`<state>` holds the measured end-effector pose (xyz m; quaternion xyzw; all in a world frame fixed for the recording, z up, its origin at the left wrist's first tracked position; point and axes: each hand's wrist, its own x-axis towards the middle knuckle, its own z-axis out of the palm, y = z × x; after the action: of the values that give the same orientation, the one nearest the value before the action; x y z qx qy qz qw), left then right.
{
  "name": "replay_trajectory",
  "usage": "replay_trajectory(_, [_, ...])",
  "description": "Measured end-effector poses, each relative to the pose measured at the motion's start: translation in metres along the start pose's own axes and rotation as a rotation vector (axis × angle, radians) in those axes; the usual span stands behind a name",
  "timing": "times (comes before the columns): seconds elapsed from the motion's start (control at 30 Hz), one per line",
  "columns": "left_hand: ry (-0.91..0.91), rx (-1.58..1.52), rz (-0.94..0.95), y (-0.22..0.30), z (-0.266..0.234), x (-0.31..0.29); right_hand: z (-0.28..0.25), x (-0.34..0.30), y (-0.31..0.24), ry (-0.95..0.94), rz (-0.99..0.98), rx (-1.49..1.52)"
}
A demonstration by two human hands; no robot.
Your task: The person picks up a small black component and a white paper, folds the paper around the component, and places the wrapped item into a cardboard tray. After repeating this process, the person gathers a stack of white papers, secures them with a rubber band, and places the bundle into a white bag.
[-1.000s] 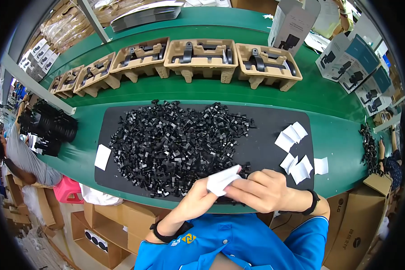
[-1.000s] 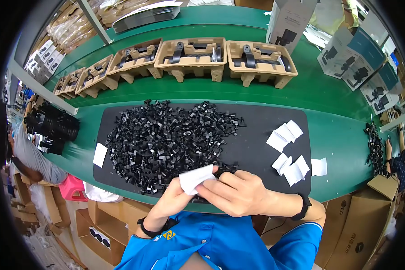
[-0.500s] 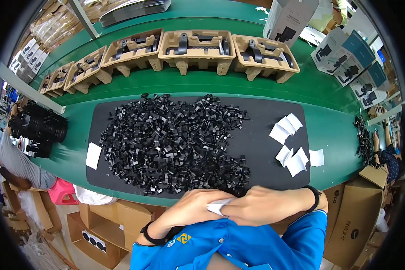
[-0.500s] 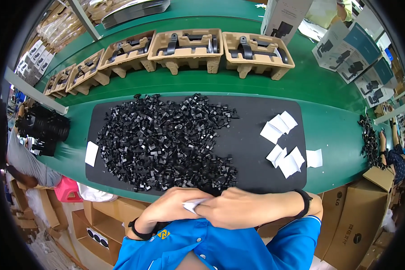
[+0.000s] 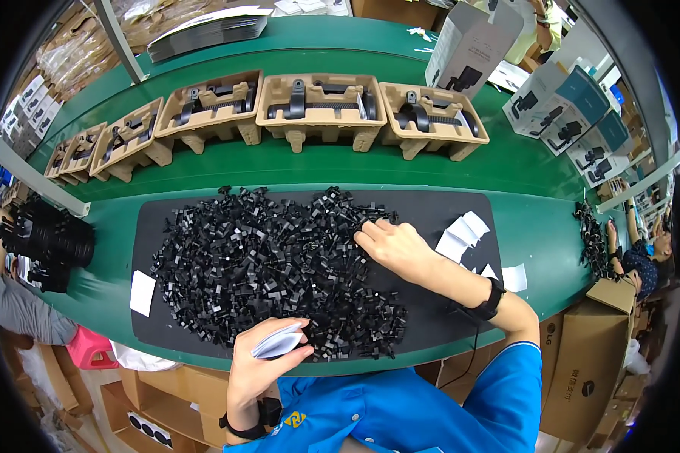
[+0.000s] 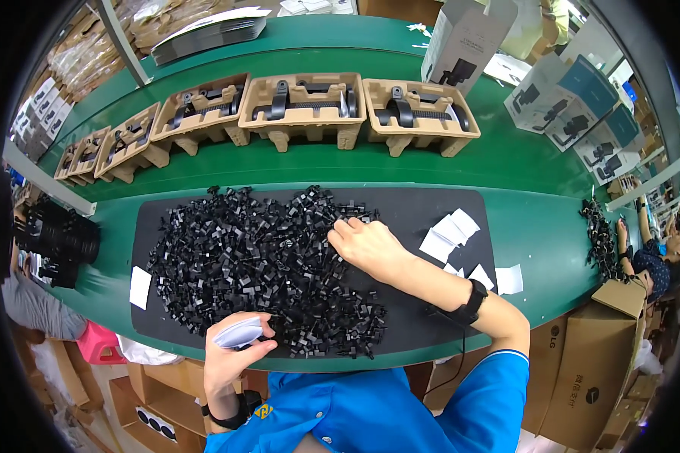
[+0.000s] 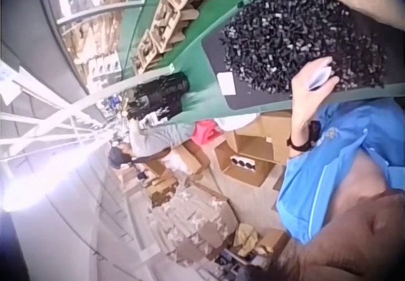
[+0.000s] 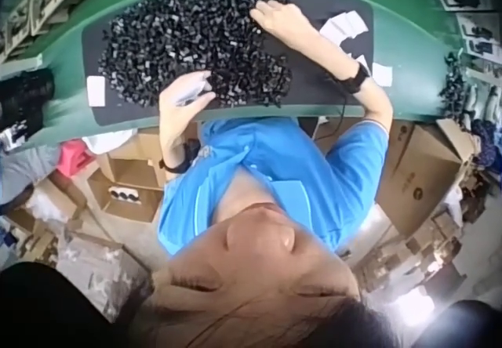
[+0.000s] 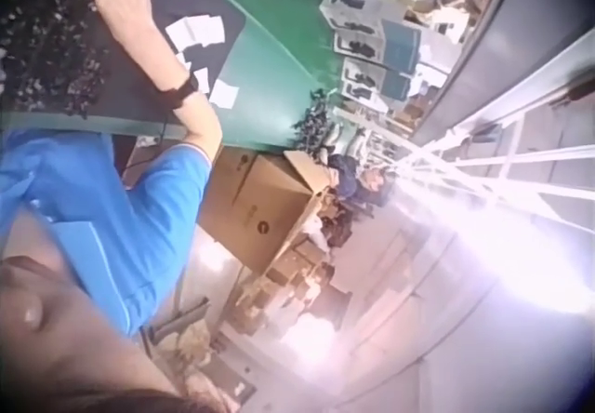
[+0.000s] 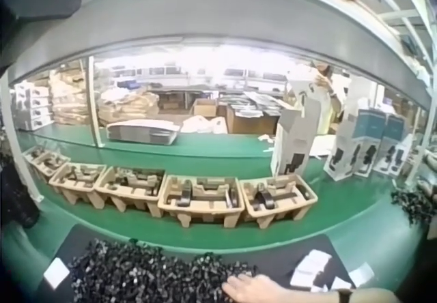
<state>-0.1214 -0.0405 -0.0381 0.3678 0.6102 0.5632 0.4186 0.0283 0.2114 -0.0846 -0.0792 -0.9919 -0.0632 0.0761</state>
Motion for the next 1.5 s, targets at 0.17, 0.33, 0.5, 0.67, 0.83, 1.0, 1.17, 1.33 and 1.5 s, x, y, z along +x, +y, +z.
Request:
replay_trajectory(0.17, [-0.028,0.058,-0.006,-0.003,-0.004,0.001,0.004,-0.001,0.002,0.03,0.056,0.229])
replay_trajectory(0.33, [-0.064,0.09,0.047,-0.004,-0.001,0.003,-0.013,-0.006,0.001,0.075,0.107,0.314])
replay_trajectory(0.5, [-0.174,0.157,0.173,-0.004,0.003,0.005,-0.114,-0.019,-0.047,0.024,0.2,1.249])
replay_trajectory(0.67, [-0.321,0.241,0.287,0.004,0.017,0.017,-0.114,-0.034,-0.082,0.323,-0.156,0.887])
replay_trajectory(0.83, [-0.329,0.326,0.312,-0.001,0.022,0.019,-0.119,-0.051,-0.093,0.026,-0.119,0.451])
replay_trajectory(1.0, [-0.324,0.328,0.331,0.002,0.031,0.023,-0.104,-0.047,-0.103,-0.045,-0.128,0.258])
replay_trajectory(1.17, [-0.254,0.354,0.461,0.003,0.036,0.027,-0.098,-0.044,-0.098,-0.065,-0.191,0.219])
replay_trajectory(1.33, [-0.09,0.25,0.569,-0.004,0.029,0.025,-0.11,-0.043,-0.079,0.05,-0.146,0.265])
replay_trajectory(1.5, [-0.039,0.02,0.641,-0.019,0.03,0.02,-0.113,-0.043,-0.068,0.382,-0.118,0.642])
